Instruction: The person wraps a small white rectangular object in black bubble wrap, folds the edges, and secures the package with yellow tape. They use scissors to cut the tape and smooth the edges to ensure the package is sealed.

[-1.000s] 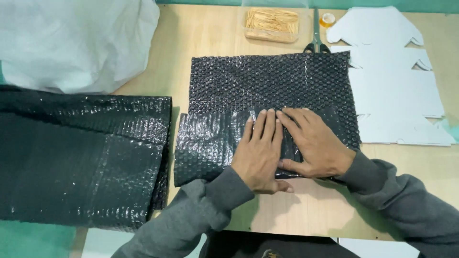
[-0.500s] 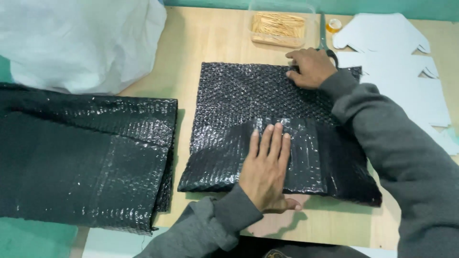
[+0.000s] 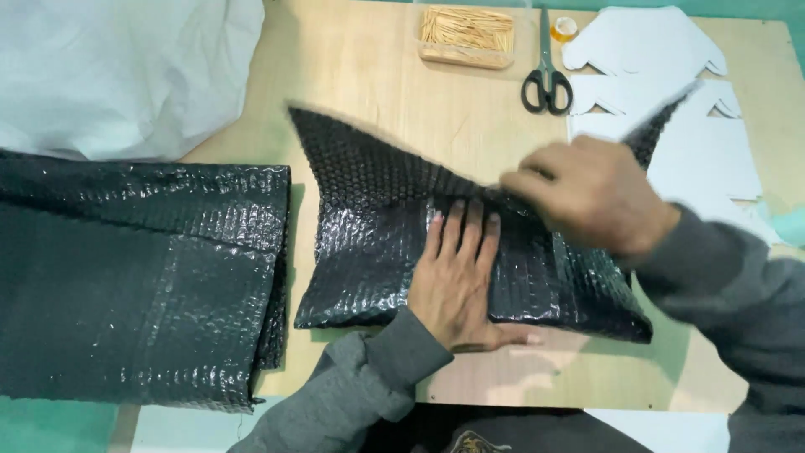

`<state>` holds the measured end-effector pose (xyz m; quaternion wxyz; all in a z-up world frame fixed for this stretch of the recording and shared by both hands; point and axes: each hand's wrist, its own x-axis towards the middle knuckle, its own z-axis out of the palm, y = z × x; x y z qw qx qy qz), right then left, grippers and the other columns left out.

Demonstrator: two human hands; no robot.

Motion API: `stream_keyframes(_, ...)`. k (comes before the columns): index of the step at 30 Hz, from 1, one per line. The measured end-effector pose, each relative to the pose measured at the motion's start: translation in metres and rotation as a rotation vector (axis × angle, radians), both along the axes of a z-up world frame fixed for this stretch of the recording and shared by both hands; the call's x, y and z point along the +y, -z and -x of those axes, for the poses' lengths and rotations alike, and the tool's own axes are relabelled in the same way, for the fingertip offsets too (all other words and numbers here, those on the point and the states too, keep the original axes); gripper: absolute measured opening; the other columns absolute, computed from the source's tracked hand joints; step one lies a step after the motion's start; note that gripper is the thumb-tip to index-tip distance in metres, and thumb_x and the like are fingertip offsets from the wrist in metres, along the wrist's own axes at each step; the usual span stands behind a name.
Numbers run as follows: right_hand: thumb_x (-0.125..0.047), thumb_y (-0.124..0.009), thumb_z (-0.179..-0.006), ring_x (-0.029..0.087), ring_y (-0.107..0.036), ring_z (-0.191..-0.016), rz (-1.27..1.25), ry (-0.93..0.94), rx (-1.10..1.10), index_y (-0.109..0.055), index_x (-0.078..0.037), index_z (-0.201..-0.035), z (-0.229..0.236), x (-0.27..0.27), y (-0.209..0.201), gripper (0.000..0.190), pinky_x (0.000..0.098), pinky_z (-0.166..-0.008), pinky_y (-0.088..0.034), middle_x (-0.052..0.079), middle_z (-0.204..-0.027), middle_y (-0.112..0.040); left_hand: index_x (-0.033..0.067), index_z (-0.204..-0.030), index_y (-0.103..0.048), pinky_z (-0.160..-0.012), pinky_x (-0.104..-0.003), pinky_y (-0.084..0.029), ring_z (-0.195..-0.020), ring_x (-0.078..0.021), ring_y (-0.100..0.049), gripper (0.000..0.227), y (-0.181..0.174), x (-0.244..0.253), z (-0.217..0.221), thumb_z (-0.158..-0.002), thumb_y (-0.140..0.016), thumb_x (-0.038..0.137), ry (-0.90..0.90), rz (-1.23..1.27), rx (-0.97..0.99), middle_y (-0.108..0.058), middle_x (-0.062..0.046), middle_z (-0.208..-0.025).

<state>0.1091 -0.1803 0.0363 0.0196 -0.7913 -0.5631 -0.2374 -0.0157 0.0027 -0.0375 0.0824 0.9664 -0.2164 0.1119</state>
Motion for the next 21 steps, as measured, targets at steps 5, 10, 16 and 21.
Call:
stream_keyframes(5, -0.013, -0.065, -0.1, 0.021, -0.063, -0.067, -0.021, -0.013, -0.186, -0.074, -0.002, -0.105, 0.081, -0.001, 0.025, 0.015, 0.0342, -0.057, -0.048, 0.012, -0.087, -0.073, 0.0018, -0.152, -0.04, -0.121, -0.058, -0.021, -0.14, -0.0398, -0.041, 0.138, 0.017, -0.005, 0.001, -0.062, -0.026, 0.105, 0.007, -0.025, 0.048, -0.046, -0.024, -0.151)
stream_keyframes(10, -0.009, -0.065, -0.1, 0.026, -0.059, -0.072, 0.001, 0.071, -0.15, -0.073, 0.004, -0.106, 0.119, 0.002, 0.04, 0.017, 0.0415, -0.067, -0.051, 0.016, -0.09, -0.067, 0.0027, -0.117, -0.073, -0.116, -0.056, -0.034, -0.118, -0.043, -0.059, 0.096, 0.037, -0.012, 0.005, -0.078, -0.046, 0.086, 0.037, 0.038, 0.036, -0.07, -0.022, -0.119)
stream_keyframes(16, -0.041, -0.059, -0.103, 0.041, -0.063, -0.066, -0.258, 0.74, 0.668, -0.071, -0.013, -0.073, 0.079, -0.001, 0.017, 0.044, 0.0472, -0.067, -0.049, 0.015, -0.06, -0.061, 0.0075, -0.129, -0.057, -0.103, -0.053, -0.042, -0.111, -0.04, -0.058, 0.105, -0.003, -0.003, 0.007, -0.074, -0.041, 0.095, 0.051, 0.043, 0.094, -0.061, -0.021, -0.119)
stream_keyframes(21, -0.015, -0.066, -0.106, 0.017, -0.054, -0.054, 0.014, 0.181, -0.007, -0.062, -0.007, -0.123, -0.018, -0.021, 0.003, 0.019, 0.0297, -0.041, -0.053, 0.013, -0.102, -0.063, 0.0189, -0.162, -0.024, -0.121, -0.062, -0.017, -0.144, -0.0511, -0.029, 0.131, 0.005, -0.014, -0.002, -0.065, -0.019, 0.107, 0.023, -0.078, -0.025, -0.028, -0.035, -0.156)
